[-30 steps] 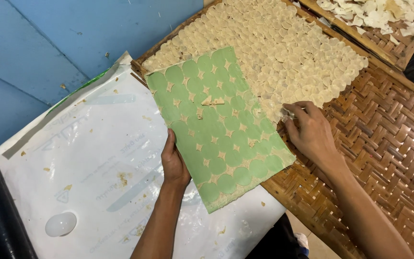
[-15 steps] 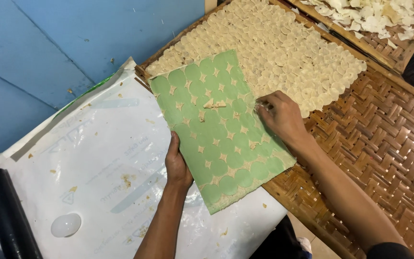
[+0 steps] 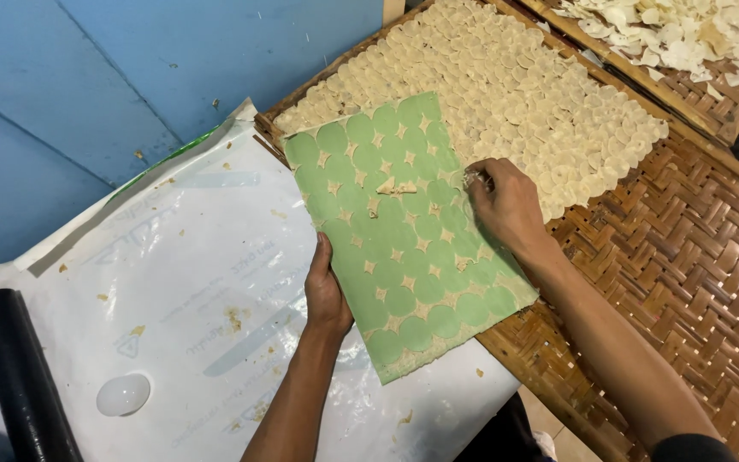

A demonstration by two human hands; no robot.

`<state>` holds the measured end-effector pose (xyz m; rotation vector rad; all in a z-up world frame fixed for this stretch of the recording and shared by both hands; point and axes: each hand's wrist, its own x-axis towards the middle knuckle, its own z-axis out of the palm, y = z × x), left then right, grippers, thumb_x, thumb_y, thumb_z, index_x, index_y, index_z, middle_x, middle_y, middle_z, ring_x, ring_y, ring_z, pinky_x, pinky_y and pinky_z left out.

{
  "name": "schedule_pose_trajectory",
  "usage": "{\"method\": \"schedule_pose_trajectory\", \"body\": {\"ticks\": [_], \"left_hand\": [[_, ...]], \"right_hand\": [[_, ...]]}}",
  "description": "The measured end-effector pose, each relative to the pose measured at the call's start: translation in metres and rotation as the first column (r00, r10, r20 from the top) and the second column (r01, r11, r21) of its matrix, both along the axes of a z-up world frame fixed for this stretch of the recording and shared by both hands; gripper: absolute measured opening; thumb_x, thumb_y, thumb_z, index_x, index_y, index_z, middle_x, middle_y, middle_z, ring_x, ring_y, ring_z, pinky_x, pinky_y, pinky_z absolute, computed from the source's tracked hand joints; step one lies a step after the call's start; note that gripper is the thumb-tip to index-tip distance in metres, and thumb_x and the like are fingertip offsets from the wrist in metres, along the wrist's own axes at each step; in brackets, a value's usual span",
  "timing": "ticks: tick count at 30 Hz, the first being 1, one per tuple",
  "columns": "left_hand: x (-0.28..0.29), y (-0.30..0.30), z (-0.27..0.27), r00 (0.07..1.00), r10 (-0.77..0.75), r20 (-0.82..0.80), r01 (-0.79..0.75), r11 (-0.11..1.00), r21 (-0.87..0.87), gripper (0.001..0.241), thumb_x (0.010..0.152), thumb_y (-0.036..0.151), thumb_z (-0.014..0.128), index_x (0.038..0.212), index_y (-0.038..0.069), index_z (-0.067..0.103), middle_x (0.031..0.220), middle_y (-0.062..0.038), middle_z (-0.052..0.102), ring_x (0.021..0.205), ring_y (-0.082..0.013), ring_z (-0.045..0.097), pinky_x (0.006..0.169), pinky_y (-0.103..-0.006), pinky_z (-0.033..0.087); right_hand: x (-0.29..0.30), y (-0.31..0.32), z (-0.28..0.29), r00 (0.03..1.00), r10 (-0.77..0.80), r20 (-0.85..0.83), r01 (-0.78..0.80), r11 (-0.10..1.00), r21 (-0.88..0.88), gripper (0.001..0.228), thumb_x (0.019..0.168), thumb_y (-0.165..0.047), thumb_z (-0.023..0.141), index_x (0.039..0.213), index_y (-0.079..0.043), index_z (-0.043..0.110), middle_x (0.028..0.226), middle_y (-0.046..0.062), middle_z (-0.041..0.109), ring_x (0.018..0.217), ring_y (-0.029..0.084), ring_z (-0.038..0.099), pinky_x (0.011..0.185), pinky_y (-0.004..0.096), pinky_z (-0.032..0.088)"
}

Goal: Preparing crackers by removing formed dough from a stencil and rolling new dough over it.

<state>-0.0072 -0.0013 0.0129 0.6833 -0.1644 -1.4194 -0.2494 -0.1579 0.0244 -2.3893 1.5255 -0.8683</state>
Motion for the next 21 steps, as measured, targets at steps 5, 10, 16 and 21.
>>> {"method": "schedule_pose_trajectory", "body": {"ticks": [5,10,16,21], "left_hand": [[0.0,0.0,-0.005,1.0,0.02,0.008,-0.021,1.0,0.015,0.047,0.1,0.05,0.051,0.138,0.024,0.061,0.12,-0.01,0.074,0.106,-0.0252,0.073,0.095,-0.0458,0.06],[-0.001,0.001,-0.003,0.999,0.026,0.018,-0.027,1.0,0.014,0.048,0.1,0.049,0.051,0.139,0.023,0.06,0.12,-0.01,0.074,0.106,-0.0258,0.072,0.094,-0.0466,0.06],[-0.001,0.002,0.001,1.0,-0.003,0.02,0.003,1.0,0.003,0.049,0.1,0.051,0.049,0.139,0.025,0.06,0.119,-0.009,0.073,0.105,-0.0252,0.072,0.095,-0.0452,0.059],[-0.002,0.003,0.004,1.0,-0.005,0.017,0.005,1.0,0.003,0.048,0.1,0.051,0.049,0.139,0.025,0.06,0.119,-0.009,0.073,0.106,-0.0249,0.072,0.096,-0.0447,0.059]], "right_hand": [[0.004,0.007,0.002,0.999,0.027,-0.036,-0.027,1.0,-0.01,0.017,0.092,-0.017,0.073,0.107,-0.008,0.076,0.089,0.015,0.066,0.084,0.037,0.07,0.072,0.046,0.054],[0.008,0.005,-0.006,0.988,0.011,-0.152,-0.018,0.999,-0.048,0.013,0.092,-0.021,0.074,0.101,-0.012,0.077,0.09,0.009,0.065,0.086,0.031,0.069,0.073,0.042,0.055],[0.007,0.0,-0.008,0.993,0.006,-0.115,-0.007,1.0,-0.009,0.015,0.095,-0.013,0.067,0.105,-0.002,0.072,0.093,0.015,0.061,0.09,0.038,0.067,0.076,0.047,0.054],[-0.002,-0.009,-0.015,0.994,0.057,-0.092,-0.05,0.997,0.067,0.021,0.102,-0.015,0.056,0.109,-0.001,0.069,0.096,0.019,0.059,0.095,0.044,0.064,0.078,0.051,0.051]]}}
